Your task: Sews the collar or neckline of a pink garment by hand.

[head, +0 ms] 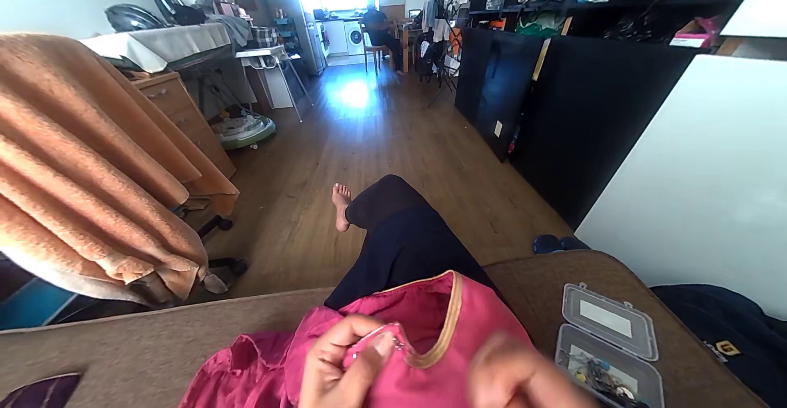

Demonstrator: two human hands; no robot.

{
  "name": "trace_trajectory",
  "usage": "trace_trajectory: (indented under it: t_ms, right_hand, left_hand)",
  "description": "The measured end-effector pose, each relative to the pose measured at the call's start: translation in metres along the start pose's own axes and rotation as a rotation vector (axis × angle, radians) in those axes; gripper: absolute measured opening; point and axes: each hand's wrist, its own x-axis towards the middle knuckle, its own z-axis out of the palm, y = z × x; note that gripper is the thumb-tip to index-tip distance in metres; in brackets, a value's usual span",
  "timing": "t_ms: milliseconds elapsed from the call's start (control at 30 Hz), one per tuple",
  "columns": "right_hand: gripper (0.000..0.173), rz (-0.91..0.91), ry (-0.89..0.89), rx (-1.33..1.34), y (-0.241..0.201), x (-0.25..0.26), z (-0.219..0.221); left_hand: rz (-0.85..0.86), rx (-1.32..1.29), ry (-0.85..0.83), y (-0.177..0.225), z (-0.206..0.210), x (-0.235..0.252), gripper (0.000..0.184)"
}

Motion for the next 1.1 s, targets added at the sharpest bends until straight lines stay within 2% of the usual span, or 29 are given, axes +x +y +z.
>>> trace_trajectory:
  t_ms: [67,133,333,433,900,1100]
  right_hand:
    - [0.016,0.054,0.176,0.104,0.002,0.012,-0.032]
    - [0.011,0.031,0.217,0.121,-0.004,0.016,-0.047]
    - [0.009,-0.026,0.078,-0.386,-0.009,0.008,-0.020]
    - [0.007,-0.112,0.039,-0.517,-0.001,0.004,-0.004]
    - [0.015,-0.073,-0.029,-0.570,-0.005,0.003,-0.002]
    - [0.013,-0.034,-0.004,-0.522,-0.006,0.004,-0.003]
  left_hand:
    - [0.062,0.066,-0.023,0.000,-0.006,0.000,0.015]
    - [0.079,0.097,-0.061,-0.002,0.000,-0.003,0.014]
    - [0.051,0.111,-0.086,0.002,0.006,-0.005,0.017]
    - [0.049,0.101,-0.123,0.003,0.007,-0.008,0.016]
    - [0.029,0.096,-0.115,0.005,0.008,-0.010,0.019]
    - [0.026,0.153,-0.120,0.007,0.010,-0.010,0.015]
